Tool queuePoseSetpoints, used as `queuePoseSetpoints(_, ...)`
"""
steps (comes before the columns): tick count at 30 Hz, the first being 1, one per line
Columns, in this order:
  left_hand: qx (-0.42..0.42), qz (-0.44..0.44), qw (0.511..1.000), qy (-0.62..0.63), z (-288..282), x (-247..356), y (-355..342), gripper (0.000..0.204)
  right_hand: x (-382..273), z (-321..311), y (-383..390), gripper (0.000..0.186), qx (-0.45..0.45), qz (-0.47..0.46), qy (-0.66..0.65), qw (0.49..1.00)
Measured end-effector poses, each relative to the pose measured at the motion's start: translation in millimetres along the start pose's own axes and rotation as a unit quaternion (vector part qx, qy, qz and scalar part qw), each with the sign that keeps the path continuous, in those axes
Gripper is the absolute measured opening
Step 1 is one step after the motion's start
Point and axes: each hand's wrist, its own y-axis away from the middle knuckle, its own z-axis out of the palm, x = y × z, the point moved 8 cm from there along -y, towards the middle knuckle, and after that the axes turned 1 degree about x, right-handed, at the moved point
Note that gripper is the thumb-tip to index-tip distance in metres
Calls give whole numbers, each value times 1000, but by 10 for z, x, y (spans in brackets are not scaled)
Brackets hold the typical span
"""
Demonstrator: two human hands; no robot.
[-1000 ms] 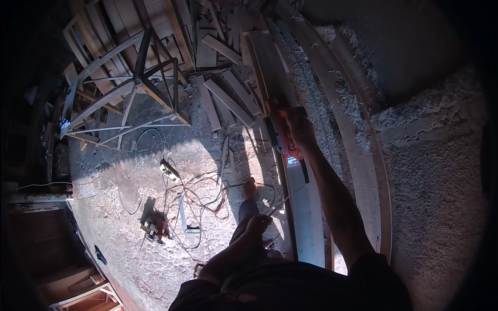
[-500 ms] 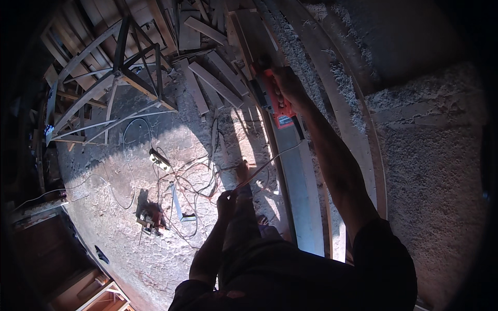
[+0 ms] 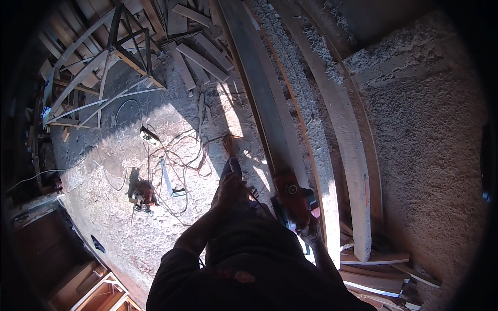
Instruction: The person uses a circular saw to cut a long wooden plank into smaller pieces, then uses a sander to smooth the edges of the cut pieces. The person also measures and marks the wood with a pencil and ruler before cutting.
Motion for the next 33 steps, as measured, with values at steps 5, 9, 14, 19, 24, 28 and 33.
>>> queuePoseSetpoints(5,62,-11,998,15,-390,436,-253,17,-124,94,-726,62,8,40,-50,998)
queuePoseSetpoints(9,186,135,973,-17,-913,862,-785,14,-867,88,-1971,57,31,35,-39,998)
queuePoseSetpoints(14,290,81,902,308,-1382,721,-1595,43,-1664,147,-3652,58,23,-17,13,999)
queuePoseSetpoints(19,314,47,937,148,-1810,1114,-2126,43,-2471,98,-4992,61,32,-49,-66,996)
queuePoseSetpoints(24,320,43,927,190,-1834,931,-2380,41,-3240,229,-6022,46,-30,-5,-204,979)
queuePoseSetpoints(28,298,-24,941,156,-1703,625,-2378,37,-3790,384,-7045,50,-30,-52,-204,977)
queuePoseSetpoints(33,247,-29,966,73,-1566,724,-2260,24,-3951,73,-7487,41,-1,-18,-221,975)
